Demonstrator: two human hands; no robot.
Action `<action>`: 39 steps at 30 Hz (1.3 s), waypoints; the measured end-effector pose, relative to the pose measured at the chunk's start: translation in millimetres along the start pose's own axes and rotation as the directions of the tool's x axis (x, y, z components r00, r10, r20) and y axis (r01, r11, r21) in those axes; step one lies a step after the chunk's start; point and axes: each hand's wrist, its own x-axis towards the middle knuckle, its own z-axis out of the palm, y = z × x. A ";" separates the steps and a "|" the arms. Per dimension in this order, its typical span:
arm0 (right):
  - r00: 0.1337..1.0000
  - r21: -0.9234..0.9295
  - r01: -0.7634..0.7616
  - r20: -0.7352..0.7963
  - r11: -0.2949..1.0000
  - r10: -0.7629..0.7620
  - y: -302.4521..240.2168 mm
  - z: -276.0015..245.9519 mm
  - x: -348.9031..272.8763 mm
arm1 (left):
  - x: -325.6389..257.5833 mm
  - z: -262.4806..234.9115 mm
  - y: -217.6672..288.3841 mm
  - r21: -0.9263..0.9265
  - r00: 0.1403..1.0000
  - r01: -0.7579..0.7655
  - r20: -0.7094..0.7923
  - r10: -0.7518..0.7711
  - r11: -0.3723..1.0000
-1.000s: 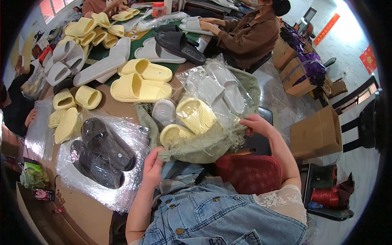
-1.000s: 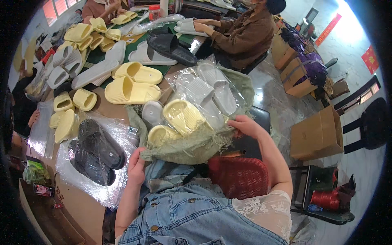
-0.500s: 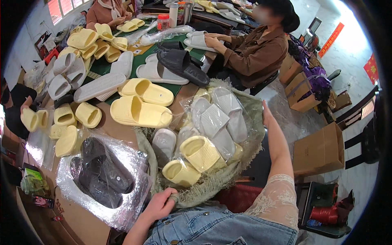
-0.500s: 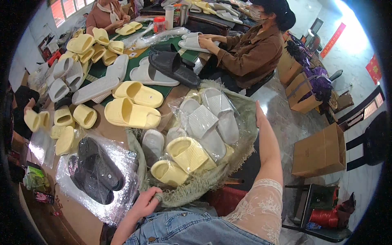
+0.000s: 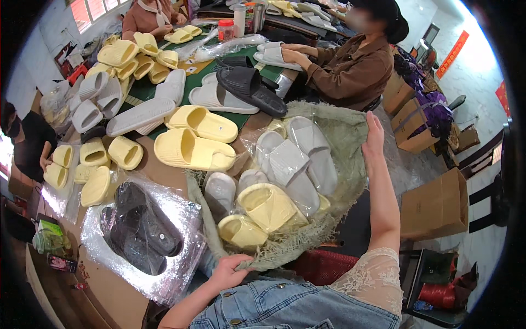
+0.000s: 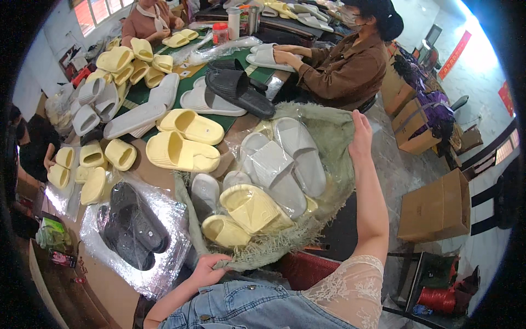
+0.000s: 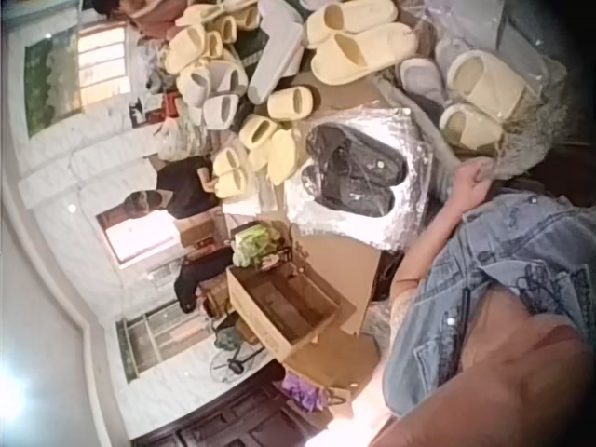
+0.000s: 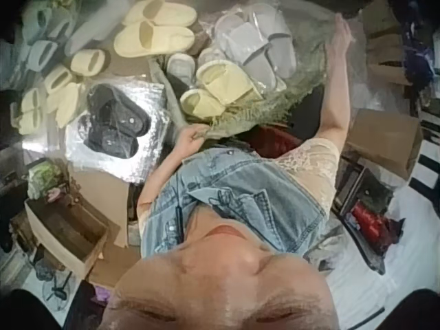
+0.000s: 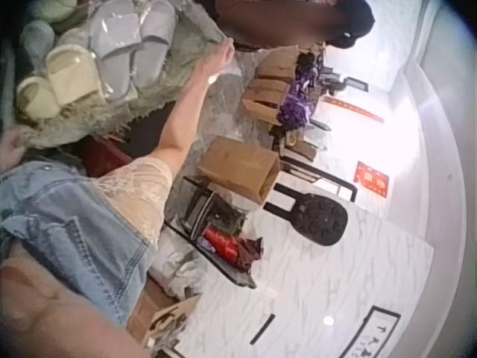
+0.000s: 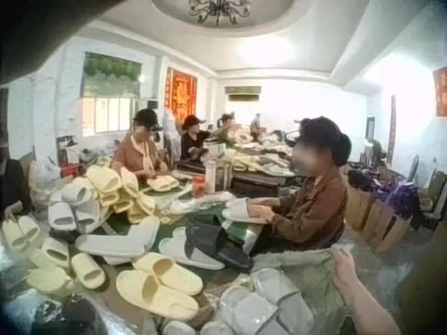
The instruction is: The person packs pairs of yellow, white, and black slippers into clear plastic bags. They pick up slippers from a pile, place them into bags, and set the packaged pairs aside. The person also handles a large green sack, placing packaged slippers inside it.
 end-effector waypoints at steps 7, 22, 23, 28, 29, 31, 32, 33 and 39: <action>0.986 0.146 0.131 -0.122 0.981 -0.113 -77.6 -3.7 -39.7 | 10.4 -4.3 60.0 -0.177 0.971 -0.130 0.174 0.162 0.975; 0.975 -0.642 -0.217 -0.115 0.735 0.188 43.7 -70.5 -168.2 | -22.1 -27.4 57.2 -0.069 0.995 -0.018 0.101 0.025 0.997; 0.951 -0.682 -0.293 -0.282 0.671 0.128 57.3 -94.8 -192.3 | -26.1 -28.6 54.4 -0.039 0.998 -0.033 0.054 0.035 0.999; 0.216 -0.090 -0.976 -0.307 0.197 0.927 103.2 -197.4 -312.2 | -33.3 -28.5 49.2 -0.068 0.998 0.069 0.012 -0.068 0.995; 0.200 0.004 -0.978 -0.252 0.208 0.947 121.2 -193.7 -317.6 | -34.0 -26.0 47.0 -0.082 0.996 0.089 0.002 -0.089 0.993; 0.290 0.174 -0.929 -0.203 0.326 0.935 147.4 -176.0 -321.6 | -32.4 -22.7 42.7 -0.073 0.990 0.135 -0.031 -0.137 0.988; 0.356 0.260 -0.881 -0.188 0.396 0.915 165.0 -164.2 -319.0 | -32.4 -20.6 45.4 -0.085 0.988 0.145 -0.043 -0.149 0.986; 0.424 0.334 -0.818 -0.198 0.468 0.884 177.2 -150.8 -314.9 | -31.9 -20.4 47.8 -0.097 0.986 0.152 -0.053 -0.158 0.984; 0.626 0.484 -0.535 -0.324 0.693 0.709 196.5 -121.4 -292.6 | -36.6 -16.6 50.5 -0.078 0.974 0.194 -0.100 -0.201 0.978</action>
